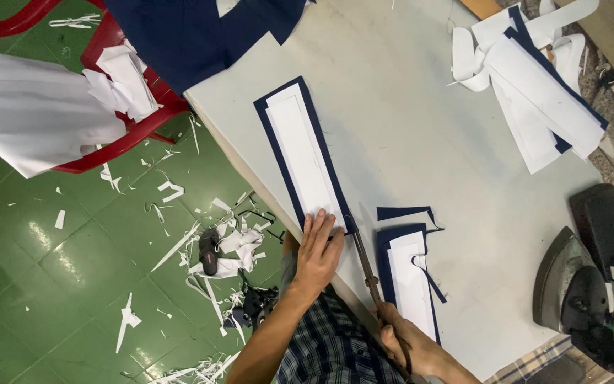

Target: The person irons a dark blue fabric piece, places white paper templates on it, and uses shears to cut the fabric along the template edges. The person then removes the templates and sets the cut fabric pieces aside.

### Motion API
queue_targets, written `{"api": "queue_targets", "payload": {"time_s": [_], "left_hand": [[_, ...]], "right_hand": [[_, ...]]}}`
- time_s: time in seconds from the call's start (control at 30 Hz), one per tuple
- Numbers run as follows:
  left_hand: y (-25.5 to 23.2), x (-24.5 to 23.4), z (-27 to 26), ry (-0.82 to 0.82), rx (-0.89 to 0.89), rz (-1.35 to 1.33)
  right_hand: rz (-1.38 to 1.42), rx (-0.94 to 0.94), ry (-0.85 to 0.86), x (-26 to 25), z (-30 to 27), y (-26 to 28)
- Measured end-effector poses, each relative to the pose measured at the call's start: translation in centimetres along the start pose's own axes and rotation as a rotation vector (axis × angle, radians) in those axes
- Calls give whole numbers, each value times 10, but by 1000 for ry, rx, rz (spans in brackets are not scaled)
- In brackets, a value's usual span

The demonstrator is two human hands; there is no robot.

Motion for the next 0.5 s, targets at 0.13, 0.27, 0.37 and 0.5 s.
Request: {"api": "queue_targets", "payload": {"time_s": [0.13, 0.27, 0.37, 0.5], "left_hand": [[-1, -4, 2, -13, 1, -10], [0, -5, 3, -25, 1, -21], [1, -4, 3, -34, 5, -32], [0, -7, 5, -32, -2, -29]], "right_hand": [[-93, -59, -11, 0, 19, -10], [-138, -55, -42, 0, 25, -4], [-121, -64, -54, 0, 25, -5], [-67, -46, -83, 1, 24, 0]]}}
Point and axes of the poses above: each hand's wrist, its own z-axis towards the middle knuckle, its own x-axis out of the palm, y = z × x, the point moved 5 cm from there along z, towards the middle knuckle, and after that the axes turned 5 degrees about y, right-handed, at the moved point
